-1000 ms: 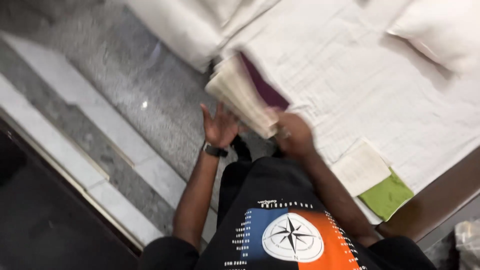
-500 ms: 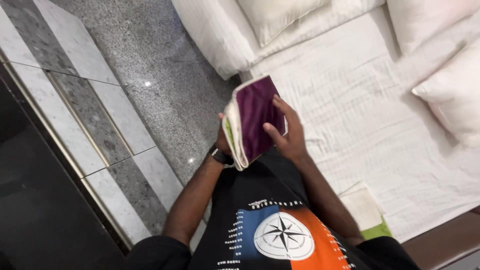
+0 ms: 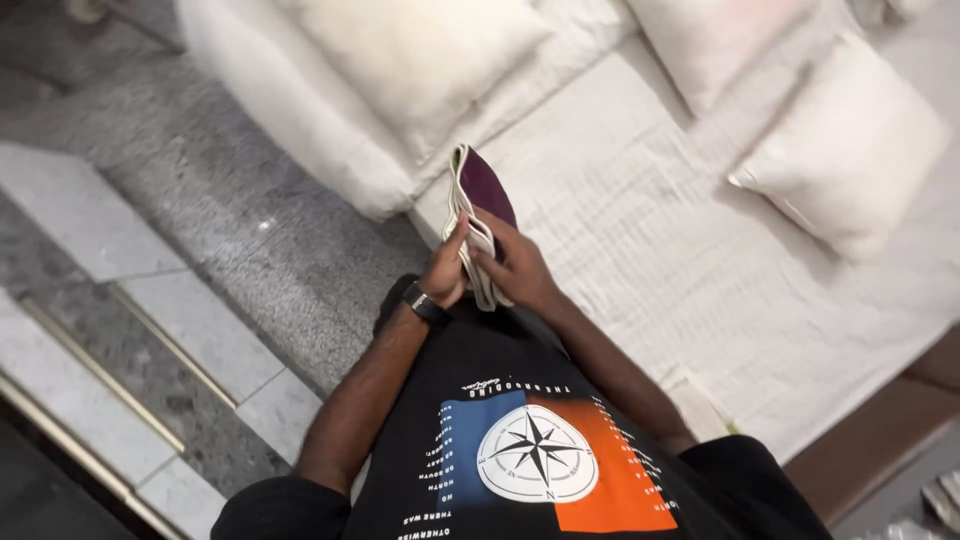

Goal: The person inserts a white pillow into a two-toned pillowcase, then repeats the process with a second pillow and a different colored pillowcase. They smooth the cases and arrange the finished pillows on the bed.

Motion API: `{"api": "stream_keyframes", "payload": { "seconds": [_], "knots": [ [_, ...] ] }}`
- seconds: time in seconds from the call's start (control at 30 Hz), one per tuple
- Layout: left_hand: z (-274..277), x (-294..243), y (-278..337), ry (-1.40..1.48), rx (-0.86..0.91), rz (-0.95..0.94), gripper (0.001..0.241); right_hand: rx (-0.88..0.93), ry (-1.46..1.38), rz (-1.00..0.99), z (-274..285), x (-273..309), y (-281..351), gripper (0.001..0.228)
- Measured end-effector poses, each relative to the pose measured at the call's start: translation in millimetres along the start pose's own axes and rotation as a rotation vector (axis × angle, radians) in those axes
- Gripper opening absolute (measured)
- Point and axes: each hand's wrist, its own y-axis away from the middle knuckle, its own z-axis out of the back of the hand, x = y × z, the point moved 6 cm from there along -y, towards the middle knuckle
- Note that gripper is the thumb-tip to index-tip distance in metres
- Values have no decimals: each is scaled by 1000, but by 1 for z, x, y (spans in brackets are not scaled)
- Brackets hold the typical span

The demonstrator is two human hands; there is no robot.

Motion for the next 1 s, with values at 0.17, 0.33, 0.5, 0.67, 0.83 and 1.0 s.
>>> {"api": "stream_keyframes", "payload": {
  "seconds": [0.17, 0.33, 0.5, 0.67, 0.83, 1.0],
  "knots": [
    [-47, -32, -35, -392, -11, -37, 71, -238, 39, -373, 80, -64, 5, 45],
    [-50, -60, -86, -592, -99, 45, 71, -624, -61, -233, 156, -117, 30, 31],
    [-83, -87, -133, -629, -21, 14, 62, -945, -19, -172, 218, -105, 59, 38],
    [-106, -79, -183, -612, 140, 112, 47, -1182, -97, -83, 243, -71, 97, 41],
    [-71, -31, -249, -833, 112, 198, 36, -1529, -148, -246, 228, -184, 151, 45],
    [86, 52, -290, -1046, -337, 514, 30, -1118, 230, -1250, 145, -307, 189, 61]
  ]
}}
